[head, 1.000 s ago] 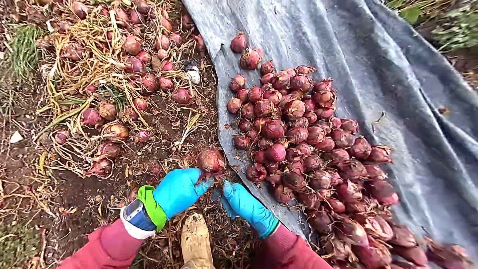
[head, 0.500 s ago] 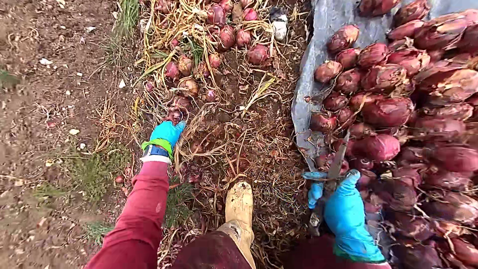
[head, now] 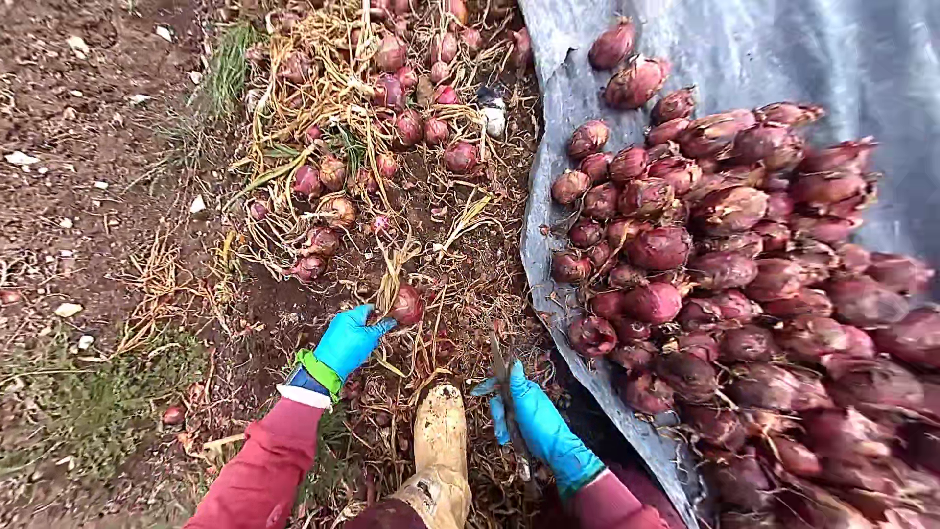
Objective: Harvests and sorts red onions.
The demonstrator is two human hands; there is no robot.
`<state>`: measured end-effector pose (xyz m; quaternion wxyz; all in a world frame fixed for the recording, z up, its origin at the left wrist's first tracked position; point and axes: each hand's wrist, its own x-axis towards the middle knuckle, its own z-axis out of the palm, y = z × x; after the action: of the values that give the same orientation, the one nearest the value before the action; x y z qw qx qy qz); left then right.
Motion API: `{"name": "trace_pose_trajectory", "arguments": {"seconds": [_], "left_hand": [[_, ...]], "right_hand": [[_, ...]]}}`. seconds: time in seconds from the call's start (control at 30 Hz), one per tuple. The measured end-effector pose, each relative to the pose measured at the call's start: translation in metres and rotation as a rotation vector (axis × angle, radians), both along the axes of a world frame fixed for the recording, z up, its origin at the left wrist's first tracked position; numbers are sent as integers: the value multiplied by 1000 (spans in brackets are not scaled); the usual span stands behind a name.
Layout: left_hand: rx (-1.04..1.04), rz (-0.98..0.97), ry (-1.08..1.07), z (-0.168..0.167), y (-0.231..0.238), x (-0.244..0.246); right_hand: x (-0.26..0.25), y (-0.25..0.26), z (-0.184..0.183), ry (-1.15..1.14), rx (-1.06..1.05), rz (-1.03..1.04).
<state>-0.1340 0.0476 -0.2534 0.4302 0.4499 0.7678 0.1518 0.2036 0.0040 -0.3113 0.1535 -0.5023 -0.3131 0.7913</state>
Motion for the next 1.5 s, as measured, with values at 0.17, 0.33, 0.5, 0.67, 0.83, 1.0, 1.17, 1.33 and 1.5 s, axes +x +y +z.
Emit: {"name": "trace_pose_trajectory", "arguments": {"seconds": [0.17,0.33,0.5,0.67,0.83,1.0,1.17,1.33,1.5], "left_hand": [[237,-599,-184,40,13,58],[221,-700,-23,43,50,39],[105,-637,77,60,84,81],[-70,-1224,282,84,111,187],[398,-399,376,116,181,71],[113,268,943,129,117,-182],[-237,451,731,25,-10,-172],[-603,290,574,-126,-117,-86],[-147,275,195,-71,-71,-36]], "right_hand": [[-28,25,45,151,282,-68],[-15,67,57,-75,357,58],[10,70,33,-129,217,86],[58,71,61,-139,369,-104],[112,79,89,-242,468,-609],[55,44,66,-301,323,-488],[-11,31,6,-277,215,-254],[-36,24,8,-234,230,-62],[-32,4,-1,-204,98,1]]}}
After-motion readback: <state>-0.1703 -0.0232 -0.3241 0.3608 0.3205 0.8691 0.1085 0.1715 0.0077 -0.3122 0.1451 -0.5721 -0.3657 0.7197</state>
